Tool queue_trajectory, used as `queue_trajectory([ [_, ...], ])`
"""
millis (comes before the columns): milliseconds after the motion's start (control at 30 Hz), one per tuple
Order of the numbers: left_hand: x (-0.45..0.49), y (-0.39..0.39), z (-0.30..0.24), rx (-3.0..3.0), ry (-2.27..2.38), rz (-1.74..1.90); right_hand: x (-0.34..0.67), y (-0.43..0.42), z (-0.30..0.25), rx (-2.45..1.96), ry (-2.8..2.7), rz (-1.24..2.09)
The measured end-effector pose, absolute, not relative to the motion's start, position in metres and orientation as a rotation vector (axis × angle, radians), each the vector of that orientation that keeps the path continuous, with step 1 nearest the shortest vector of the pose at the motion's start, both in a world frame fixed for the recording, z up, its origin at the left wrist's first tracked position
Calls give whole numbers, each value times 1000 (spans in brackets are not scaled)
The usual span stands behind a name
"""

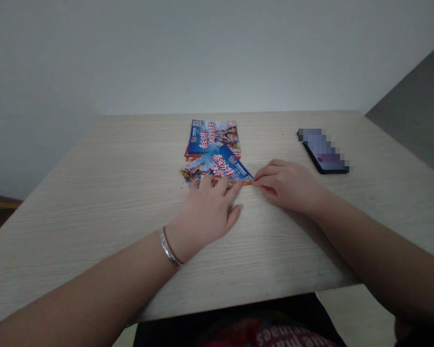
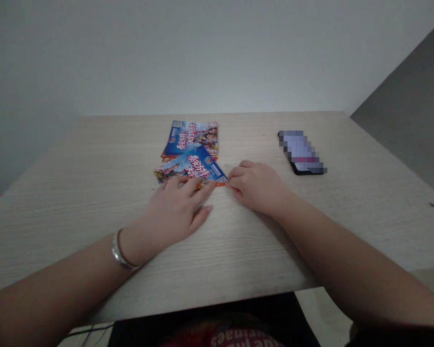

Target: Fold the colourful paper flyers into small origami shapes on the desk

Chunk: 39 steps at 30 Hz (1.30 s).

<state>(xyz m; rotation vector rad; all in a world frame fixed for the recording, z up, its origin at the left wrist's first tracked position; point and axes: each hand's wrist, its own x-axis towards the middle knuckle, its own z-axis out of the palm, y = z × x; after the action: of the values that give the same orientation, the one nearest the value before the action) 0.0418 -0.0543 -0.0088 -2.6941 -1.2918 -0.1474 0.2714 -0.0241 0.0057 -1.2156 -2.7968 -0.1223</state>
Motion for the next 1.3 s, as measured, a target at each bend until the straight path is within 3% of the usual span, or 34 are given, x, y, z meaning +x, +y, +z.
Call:
queue_trajectory([
  [1300, 39, -51, -10, -2769, -1085, -169, 254, -34, 1, -1183, -2815, -343],
])
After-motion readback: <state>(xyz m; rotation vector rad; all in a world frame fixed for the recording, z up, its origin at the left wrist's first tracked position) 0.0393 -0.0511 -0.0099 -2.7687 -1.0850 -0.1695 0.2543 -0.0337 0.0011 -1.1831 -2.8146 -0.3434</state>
